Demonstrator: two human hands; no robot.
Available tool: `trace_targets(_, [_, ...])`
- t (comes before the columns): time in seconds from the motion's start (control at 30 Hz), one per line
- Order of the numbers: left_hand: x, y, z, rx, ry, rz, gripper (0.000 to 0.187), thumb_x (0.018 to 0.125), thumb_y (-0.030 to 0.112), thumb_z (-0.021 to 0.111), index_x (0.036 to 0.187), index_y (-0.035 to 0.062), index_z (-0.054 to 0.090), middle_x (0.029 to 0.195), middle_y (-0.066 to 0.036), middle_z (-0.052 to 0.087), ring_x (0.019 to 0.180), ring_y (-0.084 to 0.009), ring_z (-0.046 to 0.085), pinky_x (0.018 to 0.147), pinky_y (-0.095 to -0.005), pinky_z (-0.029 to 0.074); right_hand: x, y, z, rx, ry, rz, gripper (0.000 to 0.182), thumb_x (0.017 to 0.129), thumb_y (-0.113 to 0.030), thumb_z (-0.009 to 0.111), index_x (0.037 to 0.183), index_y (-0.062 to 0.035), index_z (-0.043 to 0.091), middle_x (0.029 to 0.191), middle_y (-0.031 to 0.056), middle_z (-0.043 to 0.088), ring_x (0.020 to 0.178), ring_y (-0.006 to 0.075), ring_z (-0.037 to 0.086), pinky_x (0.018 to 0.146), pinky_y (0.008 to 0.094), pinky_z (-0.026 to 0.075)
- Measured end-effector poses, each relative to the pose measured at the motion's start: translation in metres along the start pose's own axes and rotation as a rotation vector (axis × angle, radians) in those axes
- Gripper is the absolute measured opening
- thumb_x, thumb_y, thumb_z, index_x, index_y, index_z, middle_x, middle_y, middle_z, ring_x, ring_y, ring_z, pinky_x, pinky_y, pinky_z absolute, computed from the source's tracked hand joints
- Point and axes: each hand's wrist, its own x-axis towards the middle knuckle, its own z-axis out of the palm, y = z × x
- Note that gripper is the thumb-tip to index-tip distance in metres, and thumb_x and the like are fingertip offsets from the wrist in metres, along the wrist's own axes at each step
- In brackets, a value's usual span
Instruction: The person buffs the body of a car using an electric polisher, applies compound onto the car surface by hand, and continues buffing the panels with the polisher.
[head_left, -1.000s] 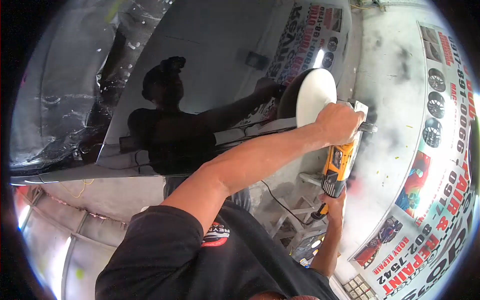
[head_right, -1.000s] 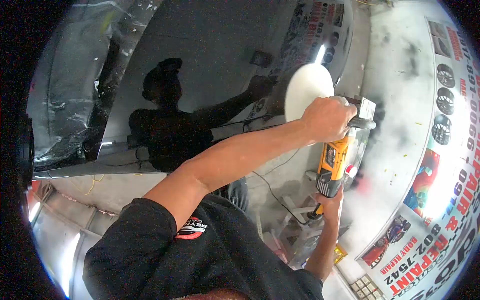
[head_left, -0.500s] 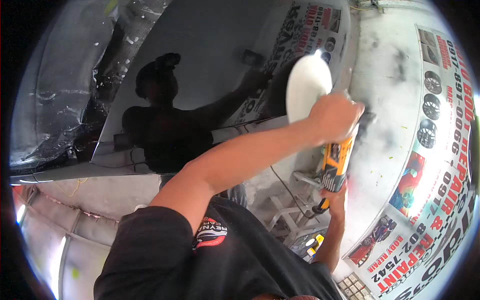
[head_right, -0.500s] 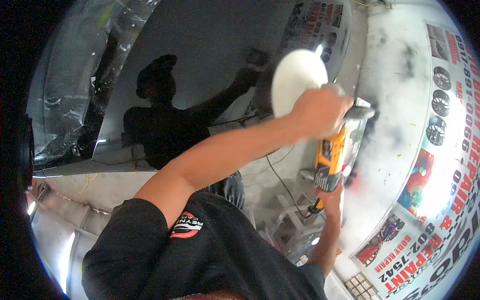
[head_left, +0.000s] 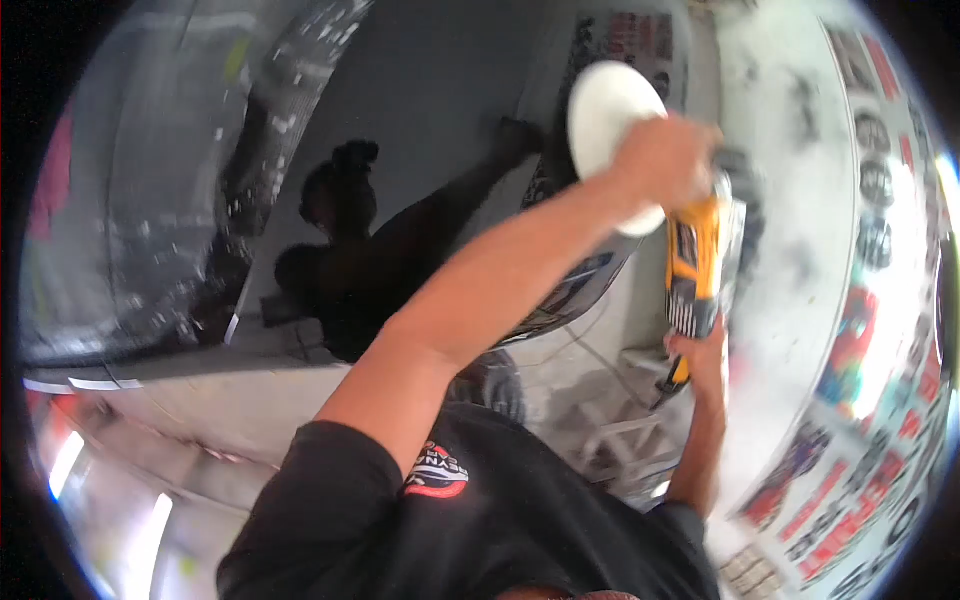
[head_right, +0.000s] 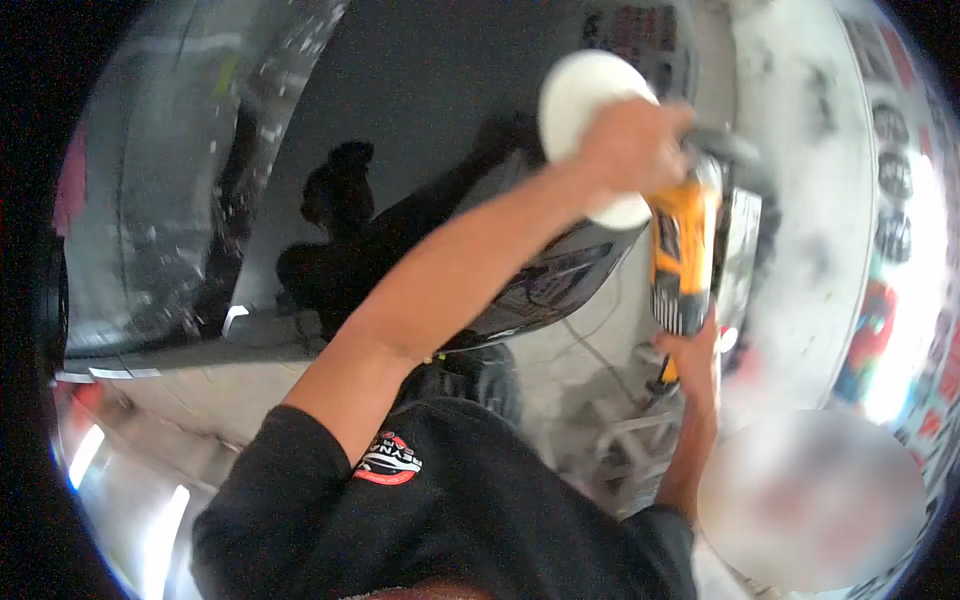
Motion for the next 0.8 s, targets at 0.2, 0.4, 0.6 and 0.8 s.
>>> trace_targets(0.2, [-0.008,0.000,-0.156,0.213,0.436,-0.039,0.030,0.083,0.018,0.078,0.106,-0.0012,0.075,0.089,-0.016,0.076,0.077,-0.0197,0.072,0.076,-0.0357,0.057,0.008,-0.126,0.076,-0.047,-0.135,-0.343,0.087,0.068,-0.011,0.079,0.145,0.0022,0.038,0.117,0.0252,0.067,0.111,0.0347,0.067,0.097,0.0420,0.051])
trace_targets(0.4, [-0.013,0.028,-0.238,0.560,0.458,0.057,0.032,0.084,0.017,0.082,0.102,-0.0076,0.072,0.080,-0.016,0.073,0.078,-0.0092,0.064,0.072,-0.0287,0.052,0.007,-0.162,0.108,0.184,-0.397,-0.368,0.088,0.069,-0.012,0.080,0.146,0.0008,0.039,0.122,0.0244,0.064,0.119,0.0319,0.061,0.105,0.0400,0.044])
trace_targets(0.6, [0.035,0.032,-0.151,0.421,0.327,0.051,0.033,0.083,0.018,0.082,0.107,-0.0026,0.073,0.074,-0.017,0.071,0.070,-0.0136,0.066,0.068,-0.0322,0.052,0.020,-0.111,0.082,0.317,-0.229,-0.303,0.086,0.068,-0.009,0.078,0.144,0.0007,0.041,0.122,0.0221,0.066,0.119,0.0300,0.063,0.103,0.0378,0.047])
trace_targets(0.8, [0.092,0.046,-0.021,0.352,0.058,0.126,0.030,0.082,0.029,0.074,0.103,0.0062,0.076,0.090,-0.017,0.076,0.084,-0.0298,0.074,0.076,-0.0408,0.055,0.039,-0.038,0.034,0.365,-0.032,-0.117,0.085,0.063,-0.003,0.079,0.140,0.0010,0.045,0.111,0.0127,0.067,0.101,0.0229,0.065,0.091,0.0346,0.052])
